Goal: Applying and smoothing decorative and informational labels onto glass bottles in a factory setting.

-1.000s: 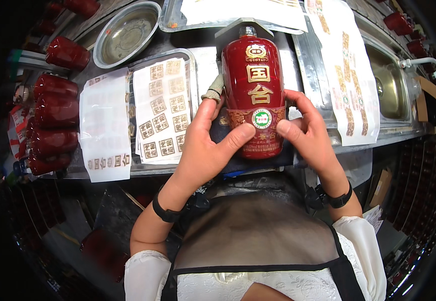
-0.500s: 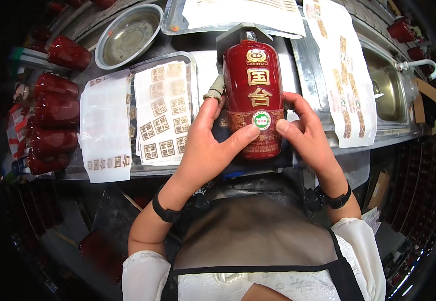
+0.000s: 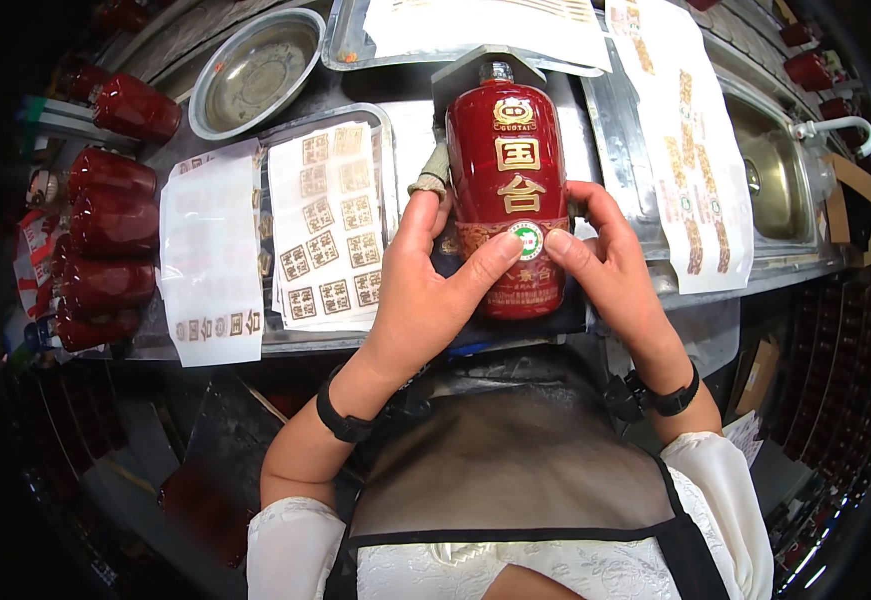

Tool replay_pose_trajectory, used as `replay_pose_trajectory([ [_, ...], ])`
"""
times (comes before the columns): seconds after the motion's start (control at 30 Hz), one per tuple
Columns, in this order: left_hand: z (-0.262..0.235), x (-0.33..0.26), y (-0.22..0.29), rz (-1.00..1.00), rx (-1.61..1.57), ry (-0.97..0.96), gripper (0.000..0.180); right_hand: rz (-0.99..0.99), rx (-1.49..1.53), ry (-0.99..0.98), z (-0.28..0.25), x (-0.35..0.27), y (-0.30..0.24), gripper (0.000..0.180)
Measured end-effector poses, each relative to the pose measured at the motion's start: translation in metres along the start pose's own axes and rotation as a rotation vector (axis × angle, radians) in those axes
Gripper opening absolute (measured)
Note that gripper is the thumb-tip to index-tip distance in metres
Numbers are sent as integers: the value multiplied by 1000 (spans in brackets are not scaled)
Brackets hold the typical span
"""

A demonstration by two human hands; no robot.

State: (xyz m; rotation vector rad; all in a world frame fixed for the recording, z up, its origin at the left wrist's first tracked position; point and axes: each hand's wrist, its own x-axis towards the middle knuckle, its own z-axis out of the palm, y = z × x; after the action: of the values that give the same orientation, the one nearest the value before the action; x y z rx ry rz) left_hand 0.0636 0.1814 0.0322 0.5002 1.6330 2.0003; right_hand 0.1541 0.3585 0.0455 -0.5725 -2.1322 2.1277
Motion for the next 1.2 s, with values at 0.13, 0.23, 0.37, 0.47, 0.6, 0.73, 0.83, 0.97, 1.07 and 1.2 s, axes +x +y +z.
replay_pose_trajectory([
  [0.13,0,-1,2,5,10,-3,45,22,11,-17,0,0,-5,54],
  [0.23,2,0,3,-3,-49,27,44,74,34,2,5,3,-15,50],
  [0.37,4,1,6,-39,-77,28,41,62,64,16,8,3,-13,46],
  [0.47,2,0,1,-44,-90,20,40,36,51,16,6,6,-9,43],
  [0.6,1,2,0,-44,-65,5,43,23,44,14,8,4,-10,43],
  [0.73,1,3,-2,-52,-103,4,47,41,60,-15,0,5,-8,45],
  [0.83,-1,1,-2,-32,-92,-1,48,4,116,7,0,-2,4,51],
  [0.97,0,0,-4,-26,-64,-10,49,-6,-72,0,-2,-6,7,57],
  [1.07,-1,-1,-3,-18,-61,-5,48,-44,-55,33,1,-6,9,59],
  [1.2,-1,-2,-4,-8,-69,-15,52,-8,-64,5,-3,-6,9,59],
])
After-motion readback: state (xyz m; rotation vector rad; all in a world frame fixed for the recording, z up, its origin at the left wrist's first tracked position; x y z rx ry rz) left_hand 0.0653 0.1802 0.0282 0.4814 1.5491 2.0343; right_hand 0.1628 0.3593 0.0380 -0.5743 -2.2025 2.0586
